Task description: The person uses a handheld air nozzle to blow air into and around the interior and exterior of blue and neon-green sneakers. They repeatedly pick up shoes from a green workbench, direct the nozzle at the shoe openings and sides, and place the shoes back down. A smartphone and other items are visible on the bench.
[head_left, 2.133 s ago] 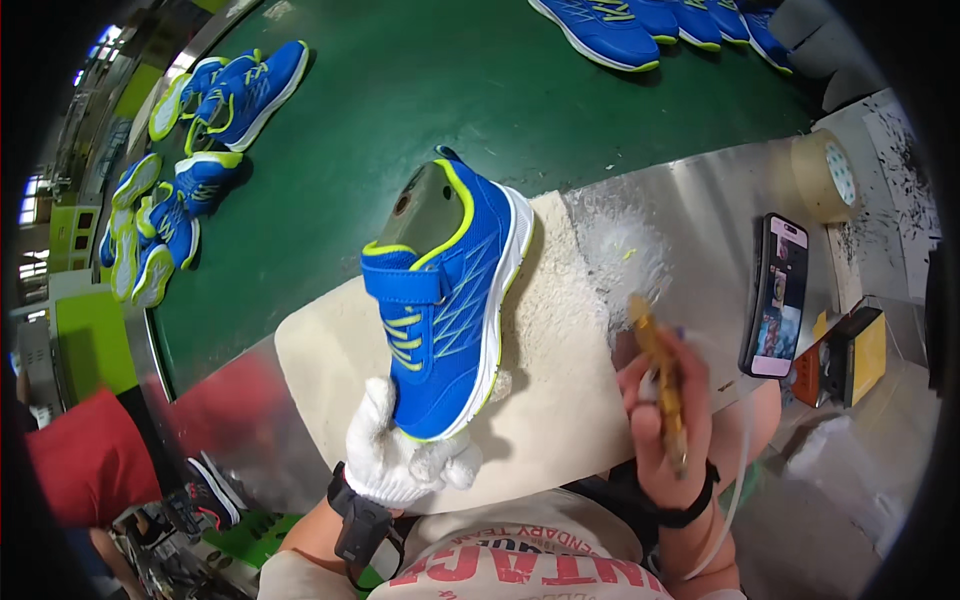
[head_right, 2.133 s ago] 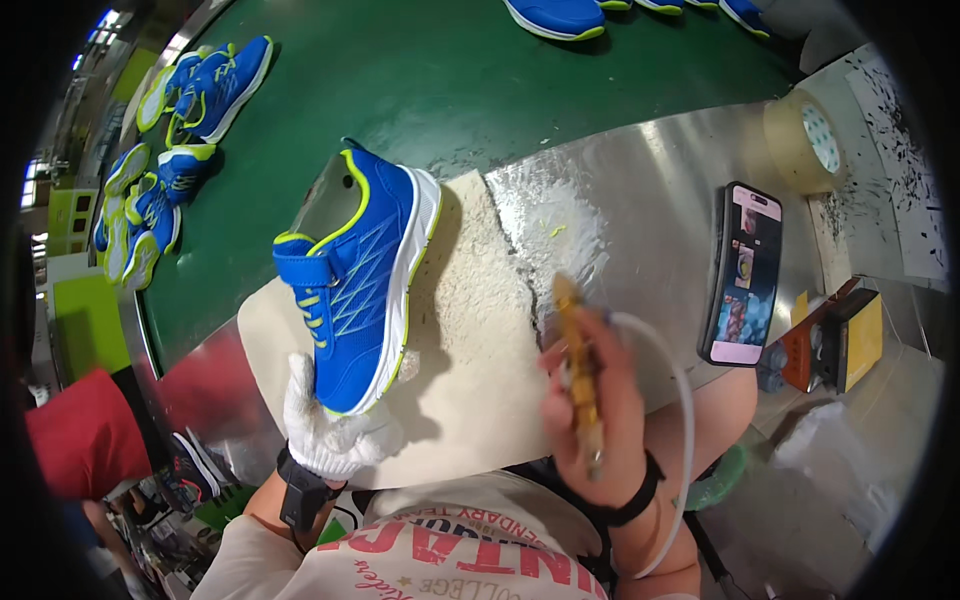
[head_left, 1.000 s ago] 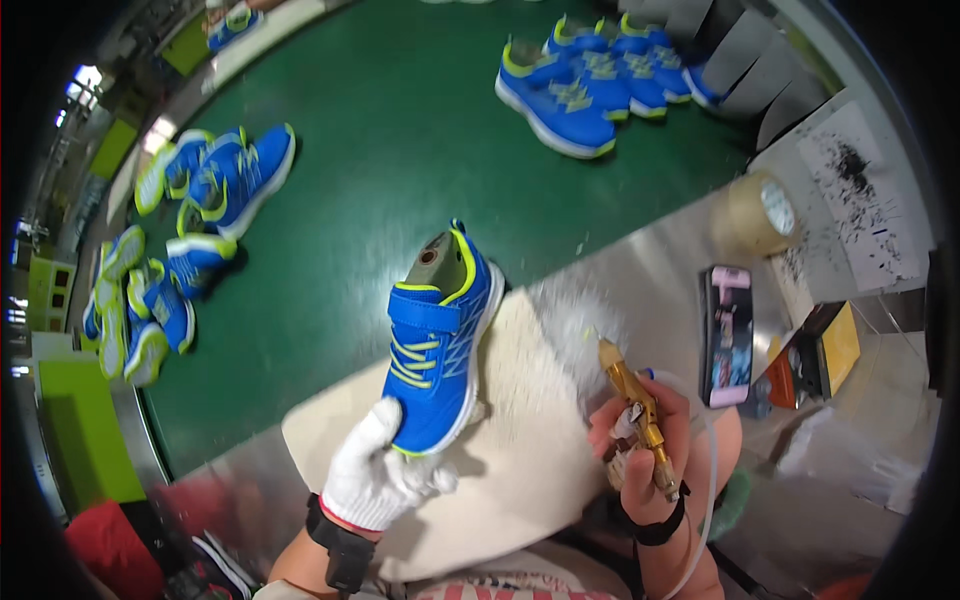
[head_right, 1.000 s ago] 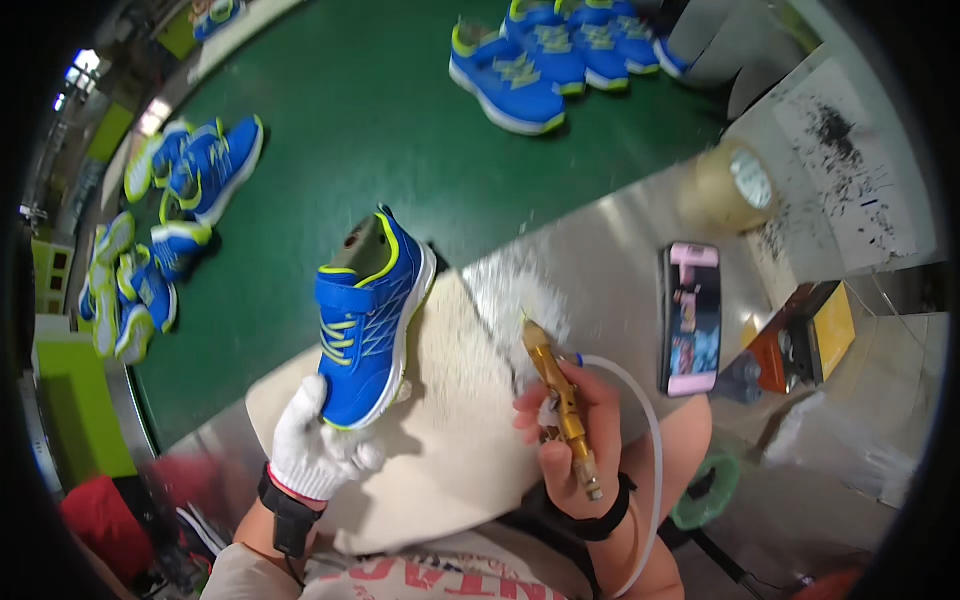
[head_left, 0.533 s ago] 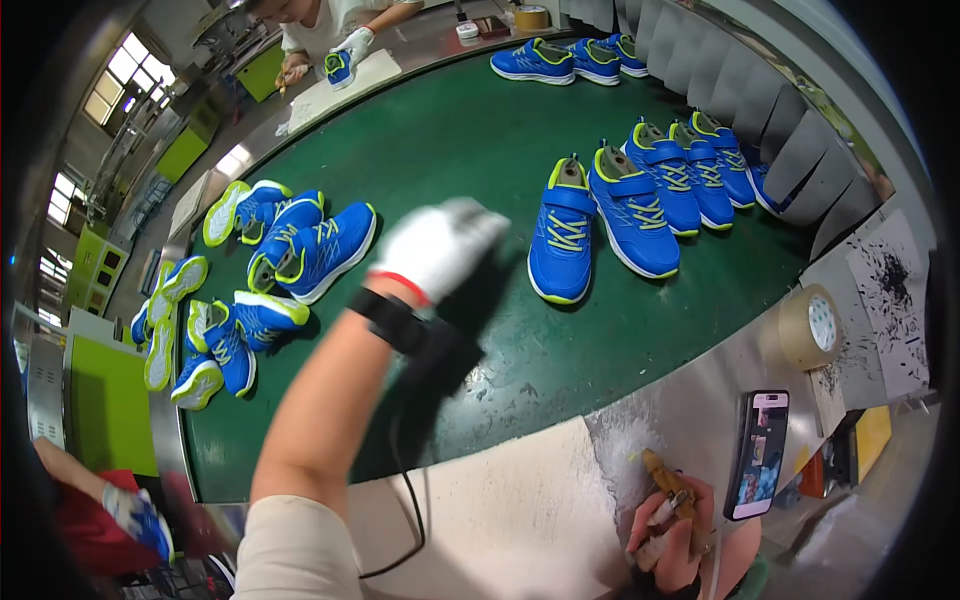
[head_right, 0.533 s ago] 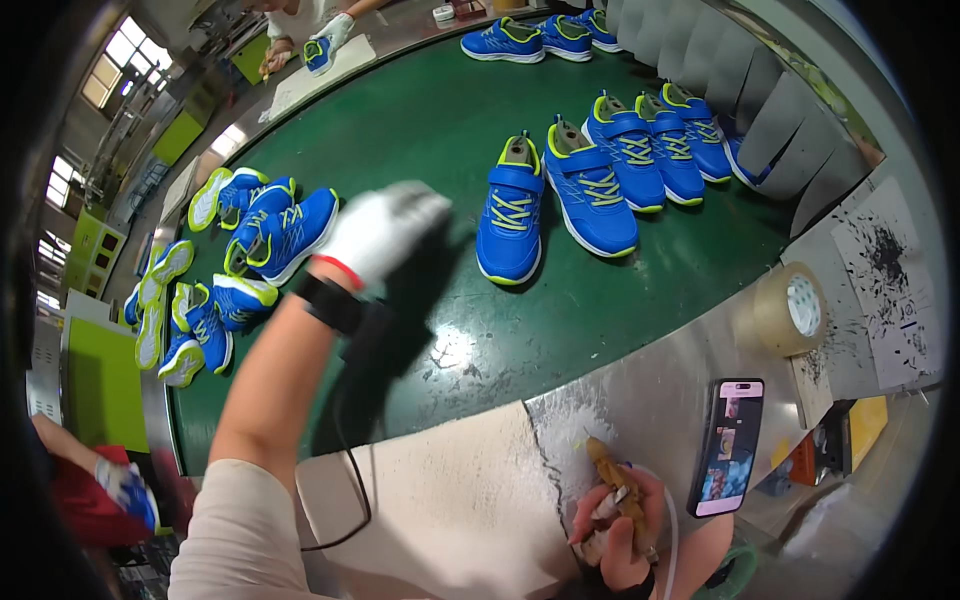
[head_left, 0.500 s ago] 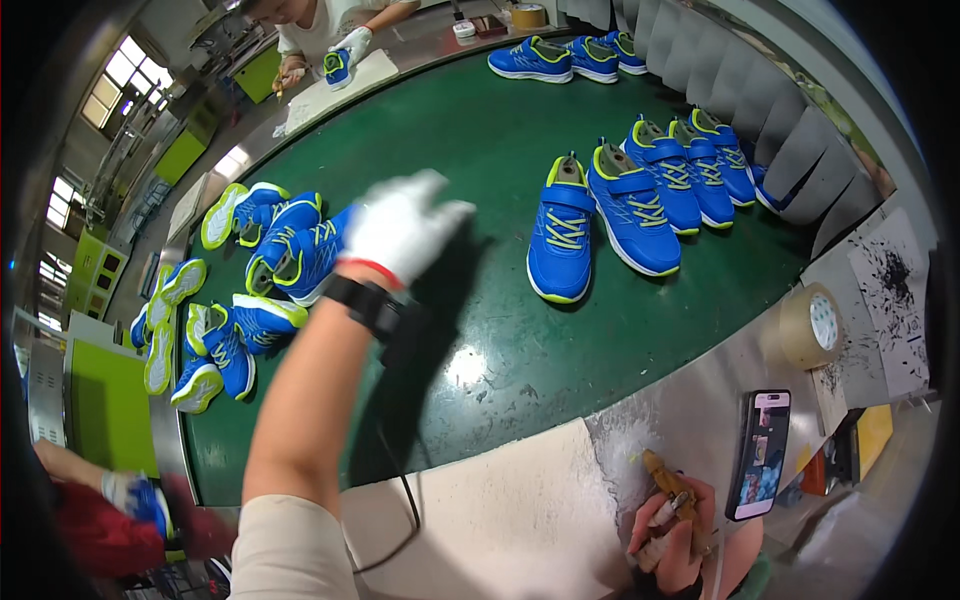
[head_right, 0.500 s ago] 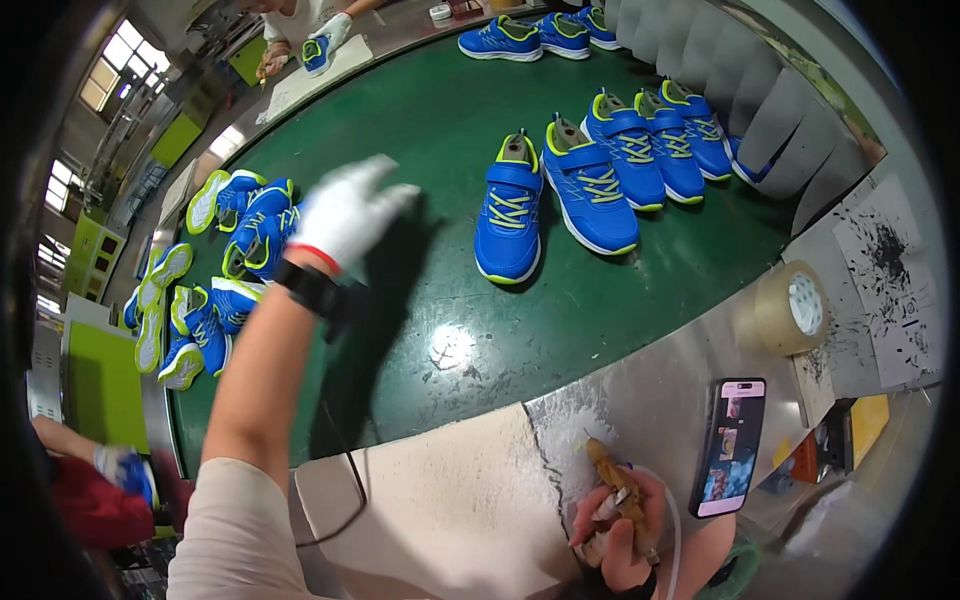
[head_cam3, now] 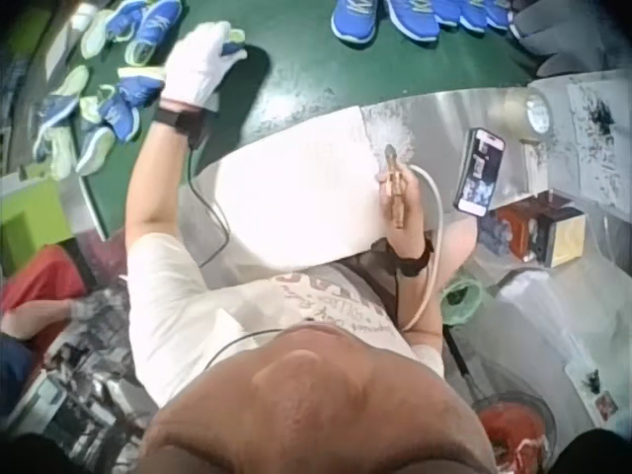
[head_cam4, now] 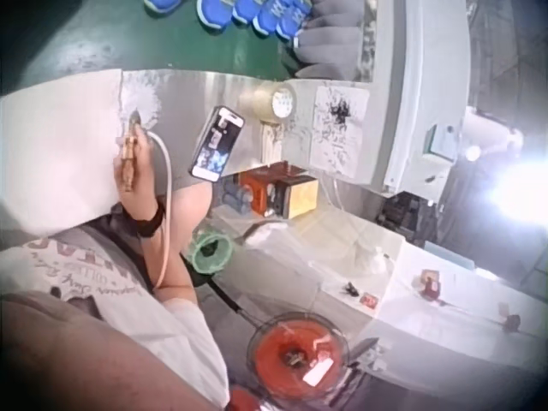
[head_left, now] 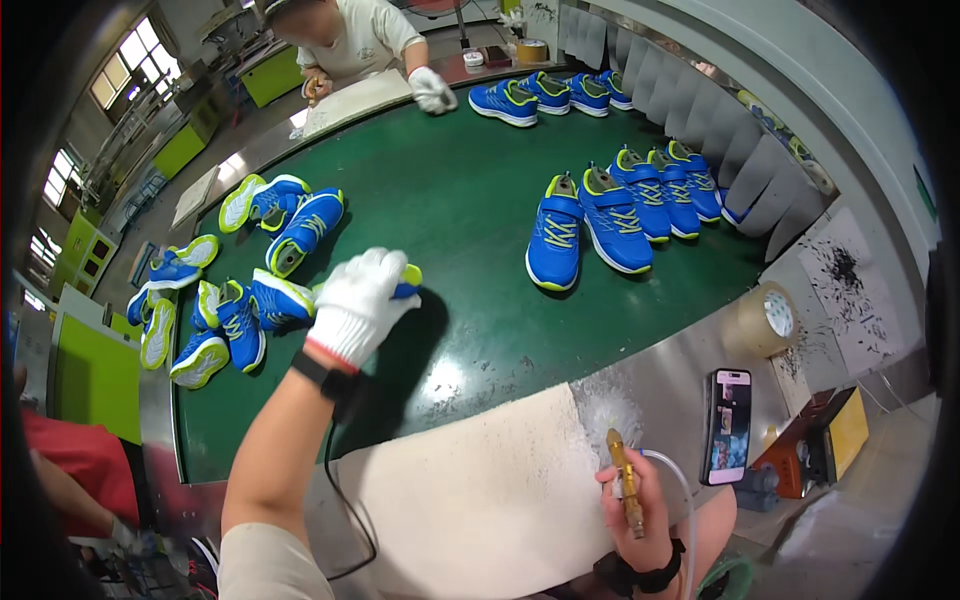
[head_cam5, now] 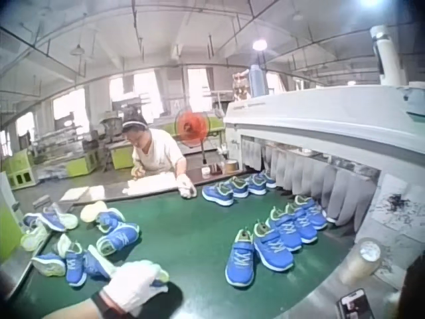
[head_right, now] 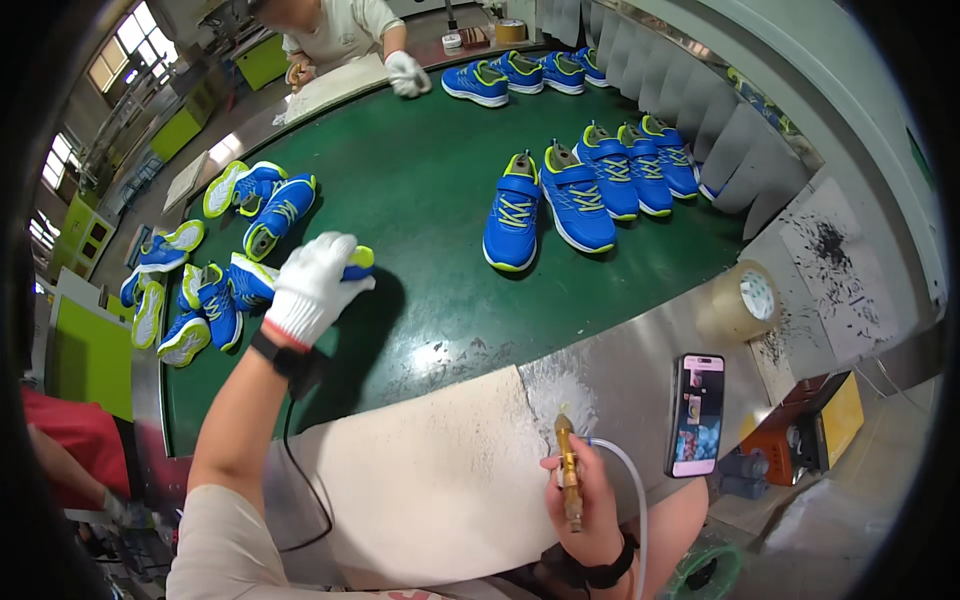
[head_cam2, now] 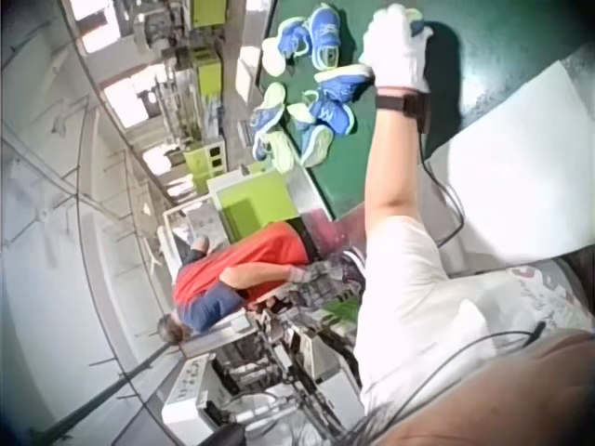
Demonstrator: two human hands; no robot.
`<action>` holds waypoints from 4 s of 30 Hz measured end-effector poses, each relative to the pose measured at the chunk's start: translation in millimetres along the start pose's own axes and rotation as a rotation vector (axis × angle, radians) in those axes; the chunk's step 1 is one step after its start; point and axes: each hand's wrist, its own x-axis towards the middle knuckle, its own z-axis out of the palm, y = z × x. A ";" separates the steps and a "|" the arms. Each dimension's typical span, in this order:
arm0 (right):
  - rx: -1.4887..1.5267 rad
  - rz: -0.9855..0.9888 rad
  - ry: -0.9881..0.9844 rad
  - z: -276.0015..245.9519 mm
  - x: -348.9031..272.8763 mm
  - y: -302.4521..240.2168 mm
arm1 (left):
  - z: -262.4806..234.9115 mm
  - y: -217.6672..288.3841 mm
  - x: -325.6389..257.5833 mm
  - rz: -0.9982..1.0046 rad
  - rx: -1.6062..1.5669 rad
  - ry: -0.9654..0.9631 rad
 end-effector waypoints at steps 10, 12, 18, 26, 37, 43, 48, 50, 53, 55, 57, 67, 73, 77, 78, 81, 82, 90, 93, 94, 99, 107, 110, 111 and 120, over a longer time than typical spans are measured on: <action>0.034 -0.043 -0.053 -1.6 -75.2 -33.6 | -47.0 140.4 -193.7 -0.405 -1.685 0.009; 0.153 -0.050 -0.077 -10.2 -95.3 -45.3 | -41.8 162.1 -197.5 -0.315 -1.853 0.032; 0.500 -0.494 -0.351 -13.3 -96.4 -68.6 | -57.0 181.1 -150.0 0.274 -1.565 -0.131; 0.404 -0.470 -0.254 -26.8 -82.0 -54.0 | -35.3 197.8 -115.5 0.294 -1.722 -0.305; 0.709 -0.341 -0.161 -9.4 -82.5 3.5 | 0.8 189.7 -114.6 -0.248 -2.126 -0.213; 0.888 0.030 -0.233 -3.7 -104.4 9.6 | 20.3 186.3 -123.9 -0.513 -2.306 -0.098; 1.015 0.144 -0.243 -8.3 -112.1 10.0 | 15.4 169.6 -147.1 -0.816 -2.133 0.054; 1.034 0.188 -0.199 -9.5 -111.0 6.6 | 3.0 168.5 -161.2 -0.960 -1.991 0.091; 1.081 0.208 -0.081 -5.5 -112.6 4.1 | -18.9 177.8 -189.0 -0.962 -1.826 0.015; 1.071 0.241 -0.039 0.2 -109.3 -0.5 | -32.2 180.2 -214.3 -1.031 -1.665 0.035; 0.999 0.280 -0.030 3.3 -107.6 -4.1 | -47.3 187.3 -241.5 -1.156 -1.747 0.009; 0.255 -0.188 -0.278 7.7 -128.1 -10.4 | -77.2 235.7 -294.7 -1.416 -2.307 -0.467; 0.203 -0.032 -0.430 -20.4 -148.9 -32.5 | -56.3 256.2 -300.1 -1.322 -2.704 -0.614; 0.453 0.076 -0.203 -32.1 -182.4 -36.8 | -48.8 279.6 -283.8 -1.271 -2.645 -0.861; 0.519 0.155 -0.181 -37.5 -185.6 -42.6 | -41.5 283.4 -280.5 -1.229 -2.729 -0.900; 0.859 0.218 0.022 -38.2 -196.9 -52.5 | -34.6 309.1 -258.7 -0.968 -2.589 -0.899; 0.842 0.214 0.073 -40.0 -195.4 -54.4 | -29.0 317.3 -250.9 -0.930 -2.719 -0.963; 0.513 0.271 0.166 -54.6 -182.9 -65.9 | 2.9 347.5 -192.8 -0.603 -3.040 -0.910; 0.113 -0.012 0.023 -54.7 -163.7 -49.1 | -3.0 347.7 -185.1 -0.856 -2.847 -0.881; -0.029 -0.079 -0.036 -55.4 -157.3 -40.2 | -5.1 345.2 -181.9 -0.945 -2.813 -0.860; -0.242 -0.256 -0.054 -43.0 -145.2 -6.7 | -8.8 323.3 -163.9 -0.993 -2.734 -0.964; 0.233 -0.118 0.256 -29.5 -80.1 -10.4 | -33.3 247.6 -151.7 -1.390 -2.402 -0.518; 0.378 -0.083 0.188 -22.2 -43.1 -1.4 | -17.1 193.6 -129.9 -1.087 -2.156 -0.213; 0.396 -0.043 0.180 -20.7 -33.7 1.1 | -0.8 178.9 -111.7 -1.038 -2.201 -0.260; 0.429 0.108 0.181 -11.6 -11.3 8.7 | 92.7 97.3 64.0 -0.270 -0.545 -0.373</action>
